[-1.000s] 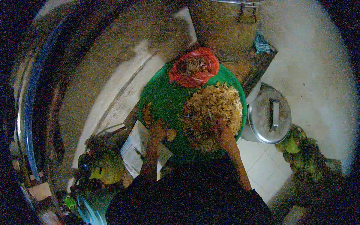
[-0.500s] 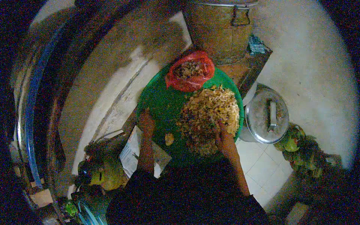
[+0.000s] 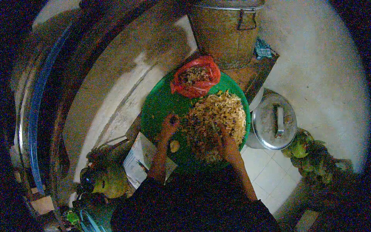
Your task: Breaking apart and cleaning oyster mushrooms on a green plate.
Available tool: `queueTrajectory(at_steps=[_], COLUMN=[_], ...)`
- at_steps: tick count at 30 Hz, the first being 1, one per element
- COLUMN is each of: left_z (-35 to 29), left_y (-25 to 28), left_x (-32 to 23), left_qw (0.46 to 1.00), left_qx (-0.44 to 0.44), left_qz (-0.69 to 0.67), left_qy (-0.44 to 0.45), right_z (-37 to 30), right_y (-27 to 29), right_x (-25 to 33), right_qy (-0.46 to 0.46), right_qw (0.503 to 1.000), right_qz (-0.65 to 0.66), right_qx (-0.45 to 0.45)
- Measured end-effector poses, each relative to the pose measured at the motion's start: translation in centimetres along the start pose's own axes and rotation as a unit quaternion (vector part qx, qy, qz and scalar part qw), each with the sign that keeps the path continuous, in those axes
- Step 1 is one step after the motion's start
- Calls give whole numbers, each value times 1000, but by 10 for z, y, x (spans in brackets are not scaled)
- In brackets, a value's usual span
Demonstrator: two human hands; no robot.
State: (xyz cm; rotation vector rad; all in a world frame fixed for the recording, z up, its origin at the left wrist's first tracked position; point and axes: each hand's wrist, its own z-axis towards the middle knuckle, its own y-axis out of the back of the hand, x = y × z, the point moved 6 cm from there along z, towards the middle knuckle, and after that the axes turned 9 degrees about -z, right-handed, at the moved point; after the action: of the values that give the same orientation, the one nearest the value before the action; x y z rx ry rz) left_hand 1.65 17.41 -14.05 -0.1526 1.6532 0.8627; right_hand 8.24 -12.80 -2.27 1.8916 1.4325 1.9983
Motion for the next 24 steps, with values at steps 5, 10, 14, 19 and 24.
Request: queueTrajectory(at_steps=[5,10,14,19,24], left_z=[3,-30,-52,-60,-58], left_y=[-3,-5,-32,-45,-57], left_x=[13,-111,-148,-175,-169], left_qw=[888,966,898,914,962], left_qx=[-25,83,124,59,115], left_qz=[-414,-178,-422,-401,-246], left_qy=[199,-171,7,18,21], right_z=[0,9,21,33,38], right_y=[7,-5,-17,-26,-28], right_x=[-14,-17,16,2,5], right_qy=[-3,28,19,7,2], right_qw=[1000,999,990,982,951], right_qz=[14,0,135,176,310], right_qx=[-14,30,33,71,13])
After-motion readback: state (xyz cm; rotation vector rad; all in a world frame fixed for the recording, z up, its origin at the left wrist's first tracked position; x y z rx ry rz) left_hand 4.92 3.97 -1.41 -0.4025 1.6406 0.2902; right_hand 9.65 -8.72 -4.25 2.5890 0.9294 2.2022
